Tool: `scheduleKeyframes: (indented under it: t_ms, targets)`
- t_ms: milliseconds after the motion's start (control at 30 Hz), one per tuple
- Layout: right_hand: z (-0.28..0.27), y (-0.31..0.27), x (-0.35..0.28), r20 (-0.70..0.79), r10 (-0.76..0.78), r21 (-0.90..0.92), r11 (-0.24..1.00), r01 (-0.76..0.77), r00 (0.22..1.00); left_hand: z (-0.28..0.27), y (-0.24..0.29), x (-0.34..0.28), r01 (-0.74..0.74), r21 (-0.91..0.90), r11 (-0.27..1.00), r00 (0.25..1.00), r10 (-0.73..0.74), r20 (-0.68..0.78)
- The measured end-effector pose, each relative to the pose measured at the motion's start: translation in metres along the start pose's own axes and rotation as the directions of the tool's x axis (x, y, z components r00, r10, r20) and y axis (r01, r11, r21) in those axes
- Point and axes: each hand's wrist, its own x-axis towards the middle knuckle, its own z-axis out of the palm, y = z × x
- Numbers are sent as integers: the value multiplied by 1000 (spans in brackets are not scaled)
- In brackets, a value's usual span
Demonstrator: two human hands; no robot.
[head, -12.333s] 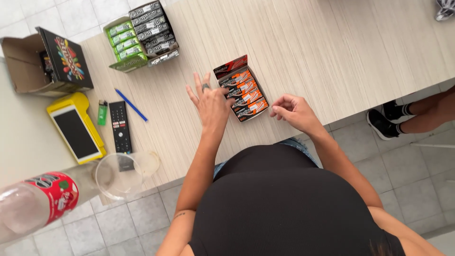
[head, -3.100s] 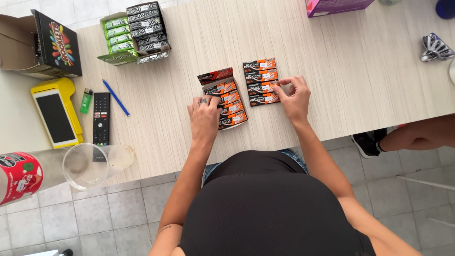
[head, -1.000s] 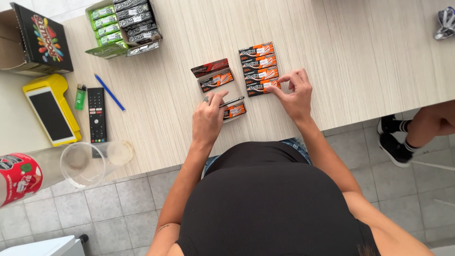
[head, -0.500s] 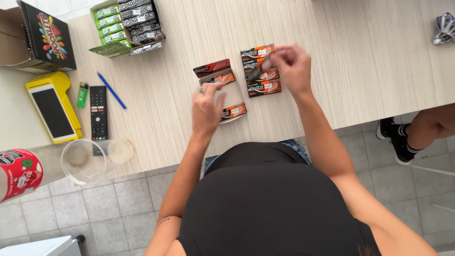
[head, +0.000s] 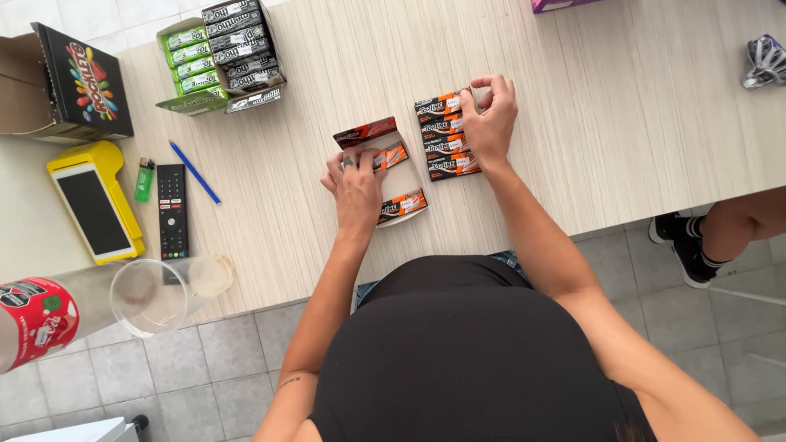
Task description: Organizing small retail packets on a counter by removing them from boxes and arranging them in rows.
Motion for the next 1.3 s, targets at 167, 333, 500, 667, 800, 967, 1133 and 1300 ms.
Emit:
scheduleKeyframes:
  t_ms: [167,333,500,667,800,967,1133,1300]
  targets:
    - [-21,-13,-8,22,-48,117,992,46,999,-13,5,-5,-29,-110,994,999,31,20]
    - [-46,-26,-44,255,-169,308,947,86,952,-46,32,-6,4,-512,859,1000,-19,-24]
    - [-53,-23,-69,415,-115,430,899,-84,902,-47,49,-5,-138,-611,780,983,184,14]
    - [-54,-9,-35,209,28,404,908,-112,978,-51,32,-3,-181,-445,877,965,245,89]
    - [-30,31,-27,107,67,331,938,-99,992,-33,-3,-16,-280,-61,958,887,282,366]
    - [-23,26,-22,28,-18,128,992,14,999,-30,-1,-24,-306,51,950,867,256,428]
    - [-24,26,-22,-3,-85,83,993,85,996,-29,5,-24,-283,50,958,888,242,392]
    - [-40,5,-35,26,-94,147,985,89,995,-57,18,-15,-188,-224,956,939,242,246]
